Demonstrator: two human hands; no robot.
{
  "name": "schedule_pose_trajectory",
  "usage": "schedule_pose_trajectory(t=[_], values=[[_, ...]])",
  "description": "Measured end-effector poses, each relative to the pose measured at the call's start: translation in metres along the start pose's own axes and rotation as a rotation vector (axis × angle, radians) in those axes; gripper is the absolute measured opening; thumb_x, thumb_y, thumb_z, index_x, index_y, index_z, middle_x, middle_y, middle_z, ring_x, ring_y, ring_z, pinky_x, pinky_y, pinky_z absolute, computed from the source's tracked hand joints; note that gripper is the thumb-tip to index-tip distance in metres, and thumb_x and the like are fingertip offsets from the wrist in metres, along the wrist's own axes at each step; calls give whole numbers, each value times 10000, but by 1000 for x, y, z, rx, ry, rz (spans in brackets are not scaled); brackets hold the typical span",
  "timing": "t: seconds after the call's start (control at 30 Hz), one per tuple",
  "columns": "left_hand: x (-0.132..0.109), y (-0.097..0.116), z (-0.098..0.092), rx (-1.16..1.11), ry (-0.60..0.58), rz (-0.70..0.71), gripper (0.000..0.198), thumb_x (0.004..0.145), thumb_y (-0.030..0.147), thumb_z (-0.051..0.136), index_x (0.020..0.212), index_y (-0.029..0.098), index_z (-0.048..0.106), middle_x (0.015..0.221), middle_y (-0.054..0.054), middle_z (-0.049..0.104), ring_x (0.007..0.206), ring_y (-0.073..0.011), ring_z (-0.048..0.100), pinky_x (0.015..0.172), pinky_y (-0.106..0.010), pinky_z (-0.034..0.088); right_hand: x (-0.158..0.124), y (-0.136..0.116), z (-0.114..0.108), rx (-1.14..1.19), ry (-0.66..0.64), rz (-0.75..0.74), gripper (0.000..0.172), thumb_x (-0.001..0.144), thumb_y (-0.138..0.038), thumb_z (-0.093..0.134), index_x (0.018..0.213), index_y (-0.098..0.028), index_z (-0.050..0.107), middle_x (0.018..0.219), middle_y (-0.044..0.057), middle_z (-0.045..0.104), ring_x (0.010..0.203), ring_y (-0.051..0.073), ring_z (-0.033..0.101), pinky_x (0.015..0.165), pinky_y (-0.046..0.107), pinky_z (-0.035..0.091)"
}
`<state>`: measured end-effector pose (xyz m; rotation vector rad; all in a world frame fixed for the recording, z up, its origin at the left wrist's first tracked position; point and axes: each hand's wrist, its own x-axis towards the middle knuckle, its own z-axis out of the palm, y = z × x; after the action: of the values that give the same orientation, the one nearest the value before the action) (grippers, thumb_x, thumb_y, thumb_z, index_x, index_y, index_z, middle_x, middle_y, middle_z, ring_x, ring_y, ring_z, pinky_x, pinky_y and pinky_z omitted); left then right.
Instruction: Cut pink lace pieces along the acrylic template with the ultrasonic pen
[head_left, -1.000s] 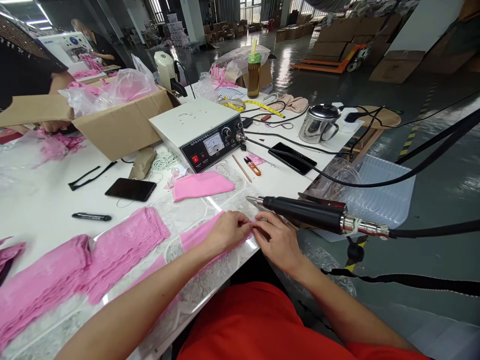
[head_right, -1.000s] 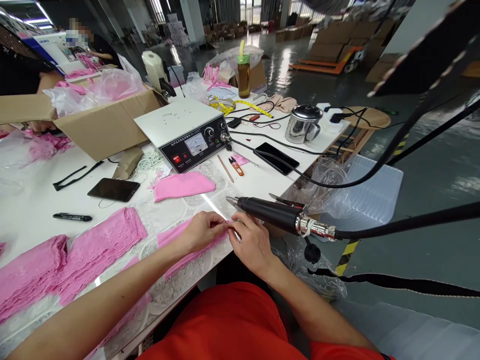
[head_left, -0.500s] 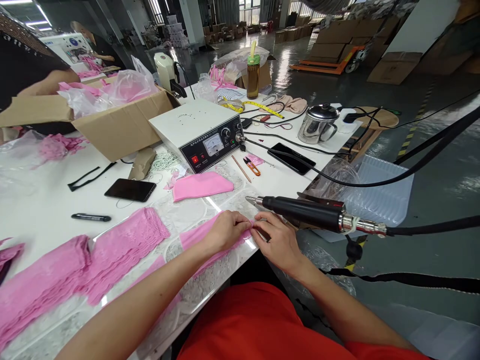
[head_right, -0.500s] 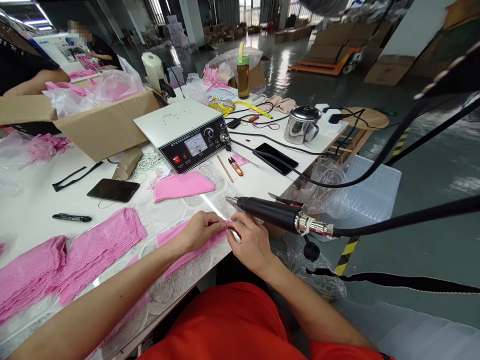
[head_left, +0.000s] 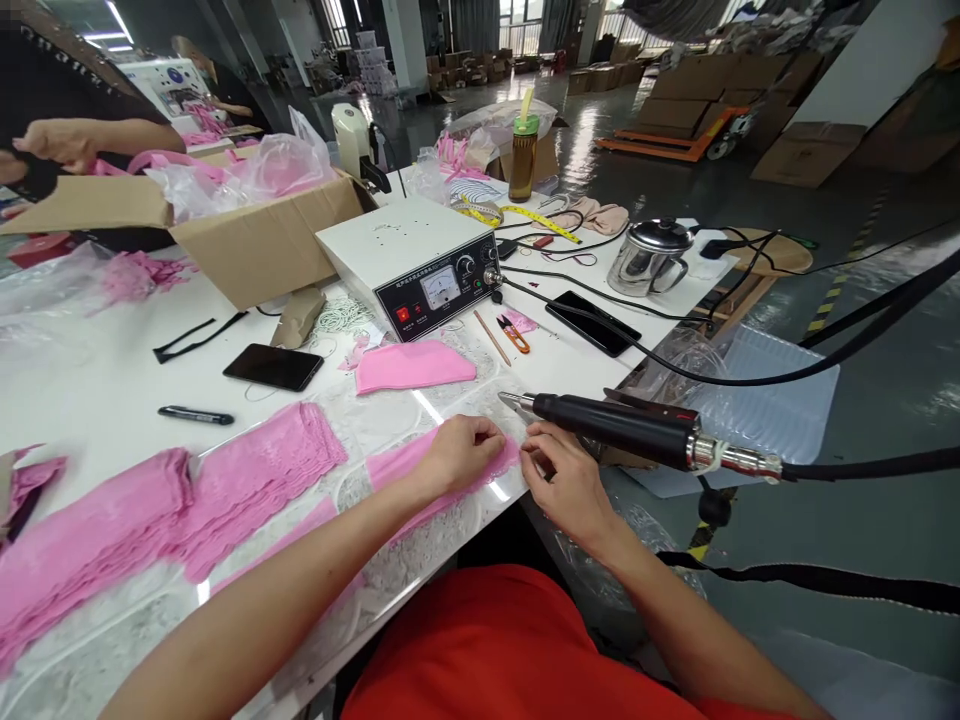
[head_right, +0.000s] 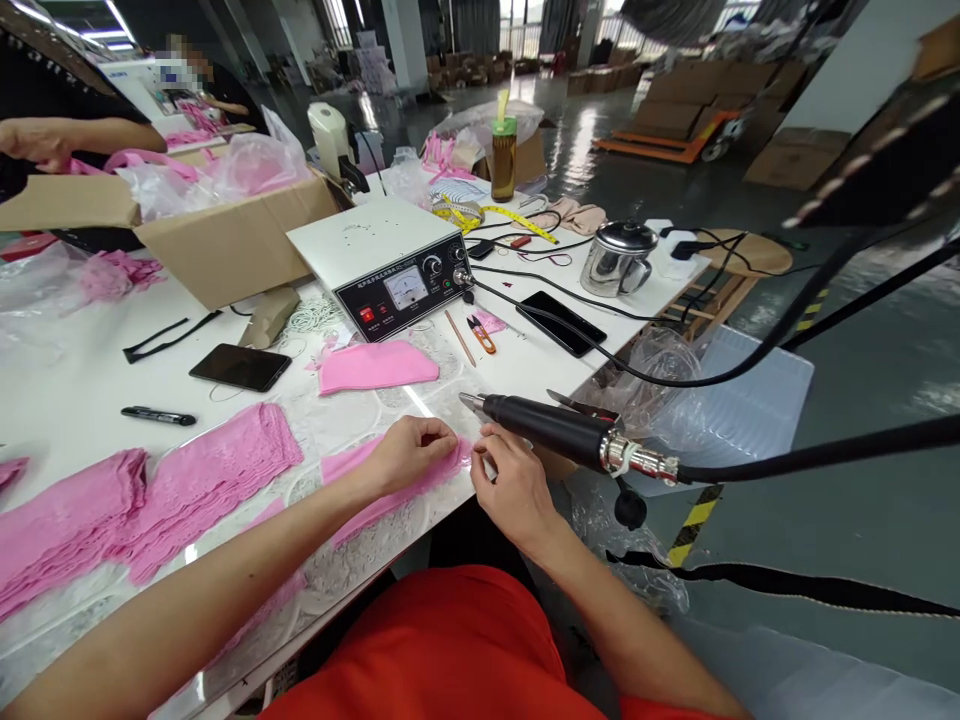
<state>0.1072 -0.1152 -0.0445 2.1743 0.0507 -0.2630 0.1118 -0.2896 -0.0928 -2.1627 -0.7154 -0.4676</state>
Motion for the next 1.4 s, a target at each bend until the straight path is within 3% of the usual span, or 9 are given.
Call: schedule_pose_trajectory(t=[0.23, 0.4, 0.6, 0.7, 0.9, 1.03, 1.17, 1.3, 1.4], values=[[-2, 4, 1, -125, 54, -18, 156, 735, 183, 550, 630, 153, 661, 588, 28, 592, 605, -117, 508, 561, -215, 395, -6, -1, -1, -95, 5, -129, 152, 909, -212, 539, 959, -216, 682, 1020, 83, 681, 890, 183, 686, 758, 291, 568], [-20, 3, -26, -352, 163, -107, 148, 784, 145, 592, 643, 139, 635, 605, 11, 631, 595, -102, 577, 583, -204, 457, -10, 6, -2, -152, -14, -206, 126, 898, -221, 567, 947, -205, 683, 1030, 86, 679, 891, 197, 684, 754, 317, 570], [-96, -32, -87, -659, 471, -261, 166, 883, 180, 625, 732, 121, 590, 726, -40, 705, 635, -102, 676, 638, -221, 556, -9, 12, -10, -134, -31, -281, 113, 896, -266, 592, 931, -221, 689, 1003, 67, 682, 834, 184, 670, 683, 299, 538], [-148, -56, -101, -772, 634, -309, 195, 885, 235, 667, 752, 125, 576, 727, -41, 716, 650, -106, 697, 664, -219, 576, -6, 7, -12, -148, -38, -305, 129, 897, -294, 601, 966, -230, 690, 1009, 68, 678, 840, 195, 670, 702, 318, 538], [-218, -86, -90, -979, 809, -343, 192, 878, 256, 684, 783, 134, 570, 755, -56, 743, 724, -131, 738, 704, -210, 592, 1, -49, 7, 30, -198, -542, 157, 895, -232, 618, 1049, -229, 641, 951, 56, 678, 855, 182, 669, 765, 311, 545], [-234, -90, -79, -1158, 872, -332, 168, 849, 206, 704, 775, 132, 572, 768, -49, 745, 756, -150, 751, 715, -217, 598, -2, -88, 39, 89, -369, -635, 139, 899, -221, 597, 1034, -226, 628, 922, 56, 687, 852, 189, 662, 723, 309, 548], [-240, -93, -76, -1195, 854, -296, 205, 803, 231, 746, 760, 137, 569, 769, -43, 741, 770, -161, 748, 722, -236, 596, -4, -104, 62, 55, -457, -685, 98, 895, -203, 572, 965, -205, 642, 912, 62, 687, 838, 189, 640, 697, 304, 522], [-251, -101, -76, -1061, 854, -284, 261, 752, 330, 765, 782, 146, 583, 791, -42, 734, 757, -156, 725, 713, -249, 585, 1, -106, 70, 43, -504, -732, 140, 910, -163, 537, 828, -199, 645, 817, 40, 670, 767, 165, 617, 671, 283, 488], [-268, -106, -74, -671, 878, -319, 237, 801, 383, 669, 779, 156, 608, 726, -24, 702, 699, -147, 682, 645, -236, 546, 6, -109, 70, 73, -505, -761, 137, 917, -164, 538, 837, -199, 644, 810, 33, 667, 769, 155, 618, 669, 271, 482]])
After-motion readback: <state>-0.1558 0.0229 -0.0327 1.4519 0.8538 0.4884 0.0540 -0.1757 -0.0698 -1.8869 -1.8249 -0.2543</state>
